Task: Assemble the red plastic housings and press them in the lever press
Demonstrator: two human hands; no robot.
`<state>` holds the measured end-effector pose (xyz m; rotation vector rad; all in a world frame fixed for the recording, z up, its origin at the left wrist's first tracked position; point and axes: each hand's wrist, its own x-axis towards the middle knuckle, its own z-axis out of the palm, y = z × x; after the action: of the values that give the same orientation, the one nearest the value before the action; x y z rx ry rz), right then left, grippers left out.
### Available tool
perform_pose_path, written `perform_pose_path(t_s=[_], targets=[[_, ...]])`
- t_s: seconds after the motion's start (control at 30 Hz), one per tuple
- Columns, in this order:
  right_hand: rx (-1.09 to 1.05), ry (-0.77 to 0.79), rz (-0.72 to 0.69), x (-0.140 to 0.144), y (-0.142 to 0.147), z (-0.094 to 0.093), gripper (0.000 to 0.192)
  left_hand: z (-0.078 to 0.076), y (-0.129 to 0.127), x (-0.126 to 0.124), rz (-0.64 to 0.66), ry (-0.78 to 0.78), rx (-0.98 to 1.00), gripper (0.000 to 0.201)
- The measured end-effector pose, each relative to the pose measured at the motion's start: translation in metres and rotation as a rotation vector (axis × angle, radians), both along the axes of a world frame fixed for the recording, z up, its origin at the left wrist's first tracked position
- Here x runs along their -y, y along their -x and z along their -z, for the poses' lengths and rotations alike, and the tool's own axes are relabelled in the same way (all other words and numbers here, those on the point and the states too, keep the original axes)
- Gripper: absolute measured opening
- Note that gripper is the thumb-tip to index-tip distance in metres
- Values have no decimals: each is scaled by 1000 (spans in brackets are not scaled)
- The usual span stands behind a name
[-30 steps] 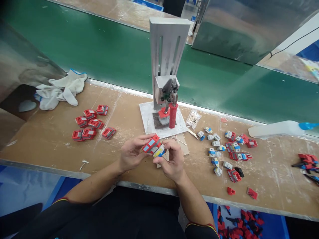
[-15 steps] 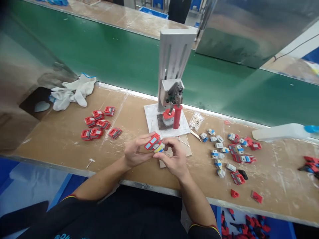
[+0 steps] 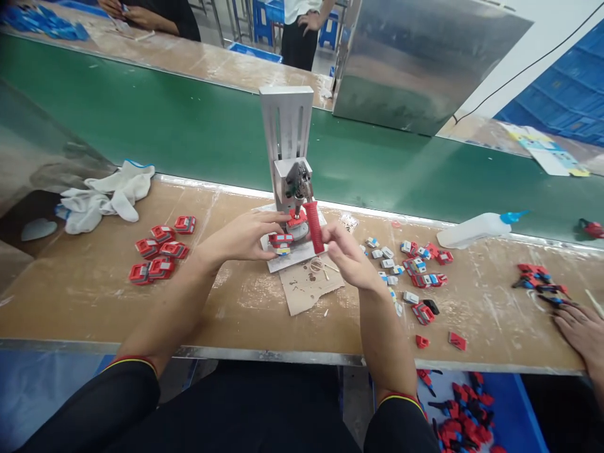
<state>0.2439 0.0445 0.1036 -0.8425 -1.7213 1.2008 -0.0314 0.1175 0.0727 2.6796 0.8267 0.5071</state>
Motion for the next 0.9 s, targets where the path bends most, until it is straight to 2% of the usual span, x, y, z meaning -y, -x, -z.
perform_pose_path(t_s=[0.07, 0.13, 0.27, 0.33, 0.37, 0.4, 0.47, 0.53, 0.57, 0.6, 0.7, 0.73, 0.8, 0.9], targets=[[-126, -38, 11, 8, -2, -25, 54, 1, -1, 0, -6, 9, 22, 29], [-218, -108, 39, 3, 3, -57, 54, 0, 0, 2, -11, 15, 28, 29], [-274, -173, 120, -44, 34, -118, 56, -7, 3, 5, -29, 35, -54, 23], [-232, -196, 86, -66, 44, -130, 56, -10, 4, 5, -32, 44, -89, 20], [-221, -215, 61, -73, 45, -128, 55, -12, 4, 5, -31, 47, -94, 20], [-222, -239, 49, -75, 42, -122, 53, -12, 4, 5, -30, 49, -94, 20], [-252, -292, 93, -73, 26, -95, 41, -12, 3, 5, -27, 50, -84, 20], [-242, -332, 231, -68, 6, -58, 25, -11, 3, 4, -25, 52, -73, 20], [-164, -307, 301, -66, -3, -38, 23, -10, 3, 4, -23, 55, -68, 20], [-35, -259, 336, -66, -8, -18, 26, -10, 4, 4, -20, 59, -63, 20], [349, -117, 204, -75, -5, 32, 54, -7, 4, 3, -16, 70, -37, 24], [420, -97, 154, -80, 1, 44, 58, -6, 4, 3, -15, 74, -27, 27], [465, -87, 104, -88, 12, 59, 53, -5, 6, 1, -15, 82, -10, 32], [372, -33, 152, -93, 16, 67, 42, -2, 10, -3, -17, 110, 33, 29]])
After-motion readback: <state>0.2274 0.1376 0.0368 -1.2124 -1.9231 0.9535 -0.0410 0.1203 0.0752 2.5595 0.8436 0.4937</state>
